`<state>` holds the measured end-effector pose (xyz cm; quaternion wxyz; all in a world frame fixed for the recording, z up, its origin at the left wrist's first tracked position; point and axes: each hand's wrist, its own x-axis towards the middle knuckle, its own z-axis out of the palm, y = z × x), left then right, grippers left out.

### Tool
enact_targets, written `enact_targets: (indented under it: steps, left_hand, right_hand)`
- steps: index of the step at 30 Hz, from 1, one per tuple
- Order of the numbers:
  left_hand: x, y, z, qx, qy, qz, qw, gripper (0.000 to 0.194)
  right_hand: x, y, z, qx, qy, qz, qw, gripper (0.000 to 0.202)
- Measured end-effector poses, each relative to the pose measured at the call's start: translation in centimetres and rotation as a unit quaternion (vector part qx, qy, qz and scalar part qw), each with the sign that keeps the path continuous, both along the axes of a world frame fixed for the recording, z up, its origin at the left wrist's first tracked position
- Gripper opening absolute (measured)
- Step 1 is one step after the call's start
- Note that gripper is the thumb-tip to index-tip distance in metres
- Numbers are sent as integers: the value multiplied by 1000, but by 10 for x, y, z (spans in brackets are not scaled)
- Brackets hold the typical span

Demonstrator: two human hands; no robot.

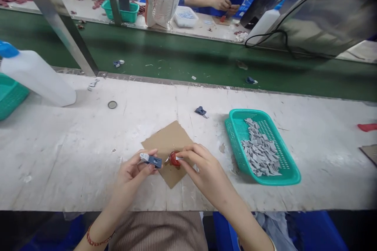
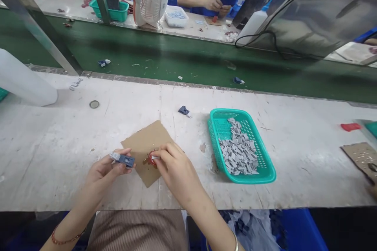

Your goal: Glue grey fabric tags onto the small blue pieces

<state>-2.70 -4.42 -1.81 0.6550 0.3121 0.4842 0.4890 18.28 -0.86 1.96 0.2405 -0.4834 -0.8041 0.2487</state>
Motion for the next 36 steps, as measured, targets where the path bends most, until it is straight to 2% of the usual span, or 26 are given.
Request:
enact_targets:
  steps: [10, 17, 21, 23, 26, 29, 32, 36]
  left_hand:
    - [9, 10, 6, -23, 6, 6, 1000, 31]
    - [18, 9, 2, -22, -11, 13, 1000, 26]
    - [22, 12, 2, -18, -11, 8, 1000, 30]
    - [25, 13, 4, -13, -8, 8, 1000, 30]
    - [31, 14, 10, 0, -2, 3, 1000, 26]
    - [36, 15, 13, 7, 4, -3, 1000, 23]
    - [39, 15, 14, 13, 1, 0, 1000, 22]
    - [42, 14, 14, 19, -6, 5, 1000, 22]
  right_hand:
    - [-2, 0, 1, -12, -20, 10, 1000, 18]
    - [1, -1, 2, -24, -19, 17, 999, 19]
    - [7, 3, 5, -79, 64, -30, 994, 16]
    - [8, 6, 7, -151, 155, -79, 973, 10]
    - [5, 6, 8, -265, 288, -144, 909, 17]
    - [-2, 4, 7, -326, 357, -173, 858, 21]
    - [-9, 2, 7, -353, 389, -176, 832, 19]
    - [-14, 0, 7, -350, 395, -175, 831, 19]
